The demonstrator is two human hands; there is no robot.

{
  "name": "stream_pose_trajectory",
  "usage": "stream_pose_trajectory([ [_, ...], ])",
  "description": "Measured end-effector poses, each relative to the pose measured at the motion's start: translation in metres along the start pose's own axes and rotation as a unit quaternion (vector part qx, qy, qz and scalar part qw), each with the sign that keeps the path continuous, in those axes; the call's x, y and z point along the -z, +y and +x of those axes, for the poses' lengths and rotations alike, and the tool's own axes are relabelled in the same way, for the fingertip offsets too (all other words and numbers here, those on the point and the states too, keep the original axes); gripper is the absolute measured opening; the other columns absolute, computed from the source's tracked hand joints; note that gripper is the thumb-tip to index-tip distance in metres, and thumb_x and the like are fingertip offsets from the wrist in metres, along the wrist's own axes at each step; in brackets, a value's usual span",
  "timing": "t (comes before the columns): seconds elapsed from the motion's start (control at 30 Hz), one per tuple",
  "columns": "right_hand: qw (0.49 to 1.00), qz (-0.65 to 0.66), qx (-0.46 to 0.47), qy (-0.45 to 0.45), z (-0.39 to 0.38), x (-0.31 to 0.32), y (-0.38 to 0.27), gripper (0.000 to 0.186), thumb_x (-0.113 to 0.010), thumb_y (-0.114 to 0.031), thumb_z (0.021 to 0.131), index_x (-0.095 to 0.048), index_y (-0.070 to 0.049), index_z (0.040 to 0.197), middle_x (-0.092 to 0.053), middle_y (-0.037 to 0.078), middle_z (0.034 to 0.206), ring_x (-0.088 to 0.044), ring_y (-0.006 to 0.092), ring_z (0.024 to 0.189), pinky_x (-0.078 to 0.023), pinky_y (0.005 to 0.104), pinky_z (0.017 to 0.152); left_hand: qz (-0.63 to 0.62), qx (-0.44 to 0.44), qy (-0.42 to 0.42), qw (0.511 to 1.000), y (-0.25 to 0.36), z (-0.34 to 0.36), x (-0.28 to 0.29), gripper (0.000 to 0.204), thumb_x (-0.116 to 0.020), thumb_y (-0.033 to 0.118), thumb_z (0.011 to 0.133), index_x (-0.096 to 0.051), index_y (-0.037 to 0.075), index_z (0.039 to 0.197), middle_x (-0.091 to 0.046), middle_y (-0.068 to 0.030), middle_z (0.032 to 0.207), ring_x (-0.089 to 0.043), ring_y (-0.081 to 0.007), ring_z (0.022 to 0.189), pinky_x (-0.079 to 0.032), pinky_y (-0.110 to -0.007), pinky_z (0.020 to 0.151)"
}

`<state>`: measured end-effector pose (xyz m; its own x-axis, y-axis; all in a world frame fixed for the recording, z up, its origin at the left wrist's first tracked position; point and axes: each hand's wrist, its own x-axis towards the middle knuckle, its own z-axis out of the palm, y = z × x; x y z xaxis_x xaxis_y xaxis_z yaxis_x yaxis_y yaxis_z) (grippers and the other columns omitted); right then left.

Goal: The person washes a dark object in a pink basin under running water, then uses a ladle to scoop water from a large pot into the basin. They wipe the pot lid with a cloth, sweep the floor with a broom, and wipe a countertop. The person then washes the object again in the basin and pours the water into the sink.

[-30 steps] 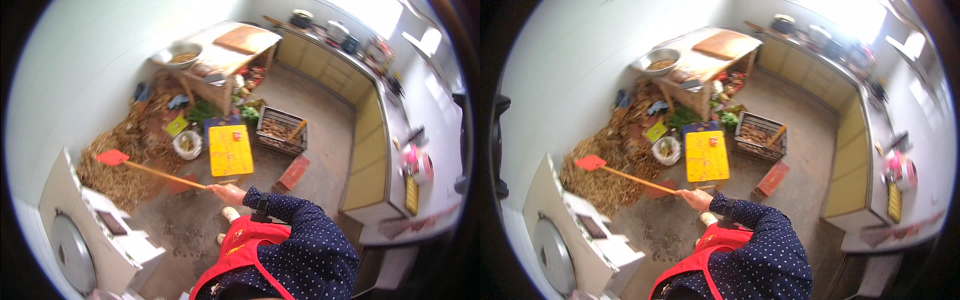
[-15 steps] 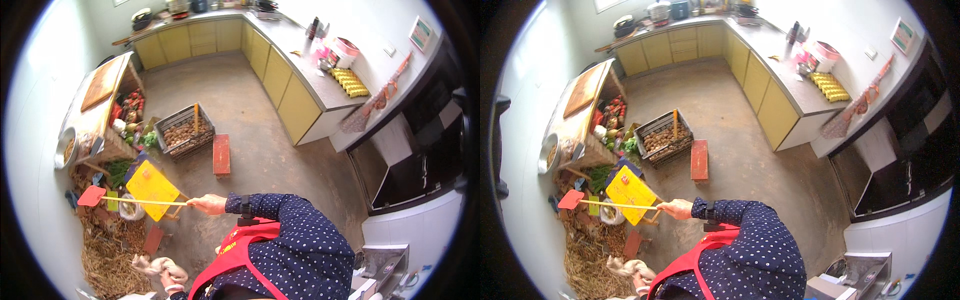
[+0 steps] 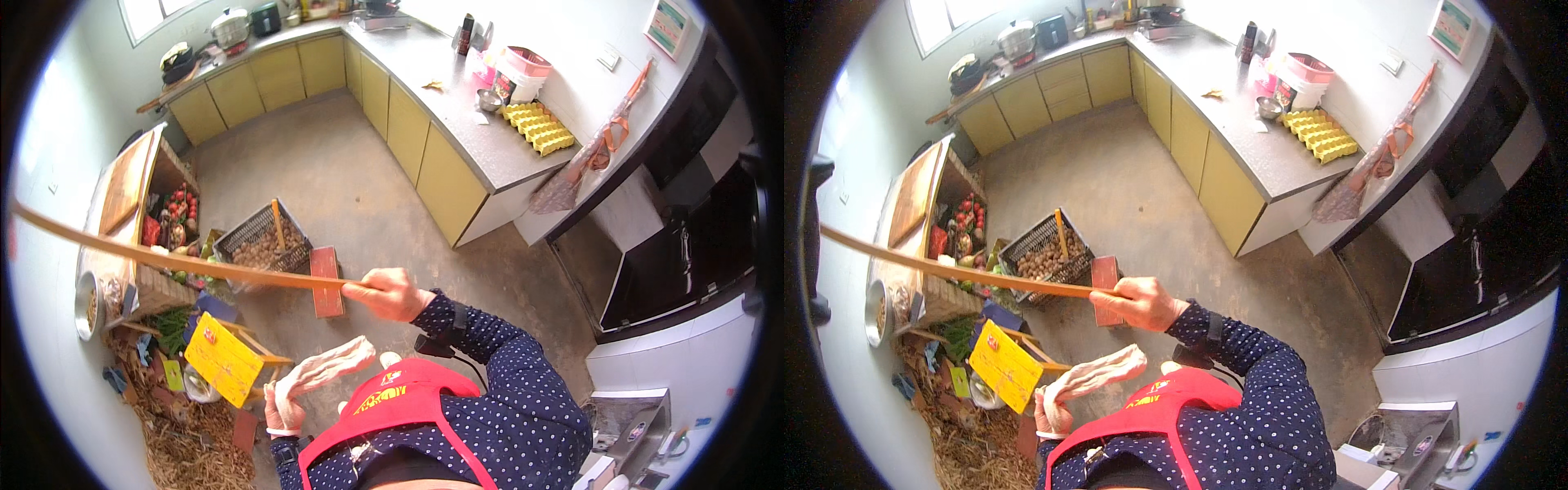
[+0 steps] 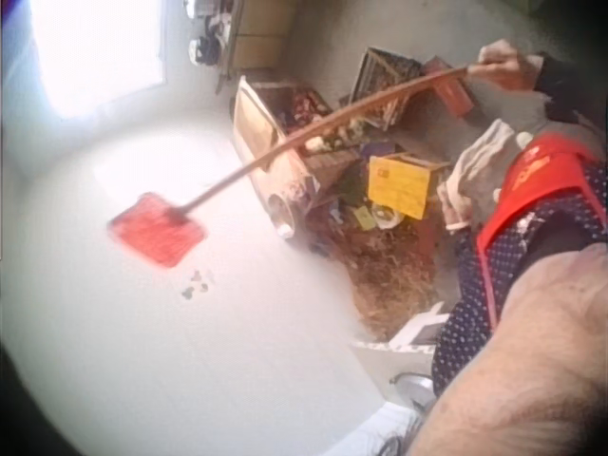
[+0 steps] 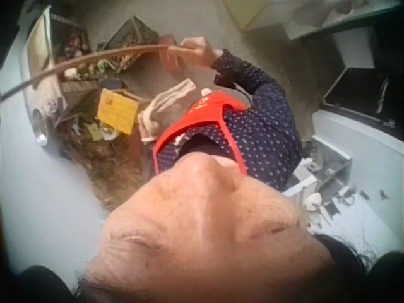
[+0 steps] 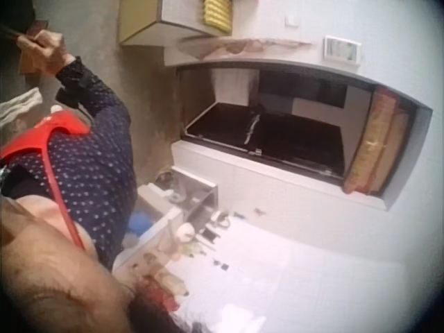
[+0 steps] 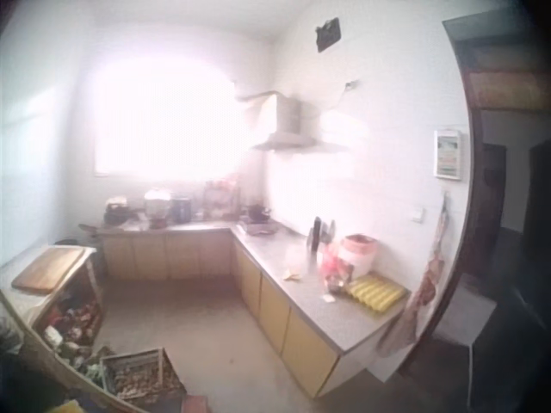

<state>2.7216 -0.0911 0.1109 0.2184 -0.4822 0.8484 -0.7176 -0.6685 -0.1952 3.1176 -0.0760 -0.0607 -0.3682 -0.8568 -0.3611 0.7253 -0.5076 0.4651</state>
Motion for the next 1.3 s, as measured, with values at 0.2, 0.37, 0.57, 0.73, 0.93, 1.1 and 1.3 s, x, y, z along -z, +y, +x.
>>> stream_pose_trajectory([
  [0.2,0.93,-0.32,0.007,0.179,0.018,0.098,0.055,0.039,-0.061,0.004,0.076,-0.06,-0.006,0.113,-0.053,0.007,0.073,-0.053,0.0204,0.057,-0.042,0.0315,0.045,-0.071,0.079,0.018,0.994,-0.01,0.029,-0.003,0.029,-0.06,0.019,0.09,-0.055,0.005,0.114,-0.06,-0.0084,0.115,-0.056,-0.0202,0.107,-0.043,-0.033,0.098],
  [0.37,0.841,-0.438,-0.226,0.224,-0.069,0.132,0.158,0.057,-0.057,0.001,0.08,-0.046,-0.014,0.134,-0.054,0.013,0.075,-0.054,0.0308,0.06,-0.043,0.0389,0.05,0.058,-0.016,0.025,0.998,0.002,0.011,0.018,0.03,-0.056,0.021,0.091,-0.055,0.004,0.115,-0.06,-0.0106,0.117,-0.057,-0.0239,0.105,-0.044,-0.033,0.094],
  [0.57,0.667,-0.402,-0.617,-0.113,-0.217,0.118,0.164,0.05,-0.046,-0.01,0.087,-0.044,-0.022,0.135,-0.059,0.022,0.081,-0.062,0.0388,0.073,-0.05,0.0471,0.065,0.05,0.015,0.102,0.993,0.015,-0.002,0.043,0.028,-0.053,0.027,0.093,-0.056,0.007,0.111,-0.061,-0.0079,0.112,-0.057,-0.021,0.102,-0.043,-0.034,0.094],
  [0.73,0.797,-0.345,-0.493,0.043,-0.211,0.161,0.133,0.04,-0.046,-0.01,0.092,-0.048,-0.017,0.131,-0.061,0.021,0.079,-0.059,0.0407,0.073,-0.049,0.0459,0.063,0.093,0.006,0.174,0.98,0.023,-0.006,0.062,0.02,-0.055,0.025,0.092,-0.056,0.01,0.104,-0.063,-0.0059,0.104,-0.058,-0.0201,0.098,-0.043,-0.034,0.092],
  [0.93,0.749,-0.022,-0.627,0.215,-0.2,0.16,0.086,0.038,-0.043,-0.015,0.097,-0.045,-0.012,0.135,-0.051,0.0,0.064,-0.048,0.0113,0.051,-0.041,0.0265,0.046,0.114,0.039,0.067,0.99,0.011,0.033,0.049,0.017,-0.057,0.025,0.091,-0.057,0.01,0.099,-0.064,-0.0029,0.096,-0.06,-0.0168,0.09,-0.047,-0.03,0.083],
  [1.1,0.628,0.191,-0.698,0.288,-0.199,0.151,0.086,0.041,-0.04,-0.023,0.099,-0.035,-0.015,0.139,-0.03,-0.006,0.059,-0.028,0.0036,0.041,-0.025,0.0201,0.034,0.05,0.071,0.116,0.989,0.007,0.057,0.01,0.019,-0.065,0.023,0.086,-0.058,0.011,0.1,-0.065,0.001,0.093,-0.061,-0.0107,0.077,-0.049,-0.022,0.07],
  [1.3,0.47,0.36,-0.742,0.315,-0.185,0.109,0.133,0.036,-0.042,-0.027,0.099,-0.035,-0.023,0.134,-0.031,-0.003,0.062,-0.026,0.0061,0.042,-0.025,0.0206,0.035,-0.022,0.158,0.056,0.986,0.019,0.081,0.012,0.02,-0.067,0.021,0.085,-0.059,0.01,0.099,-0.065,0.0005,0.096,-0.061,-0.0108,0.082,-0.05,-0.023,0.073],
])
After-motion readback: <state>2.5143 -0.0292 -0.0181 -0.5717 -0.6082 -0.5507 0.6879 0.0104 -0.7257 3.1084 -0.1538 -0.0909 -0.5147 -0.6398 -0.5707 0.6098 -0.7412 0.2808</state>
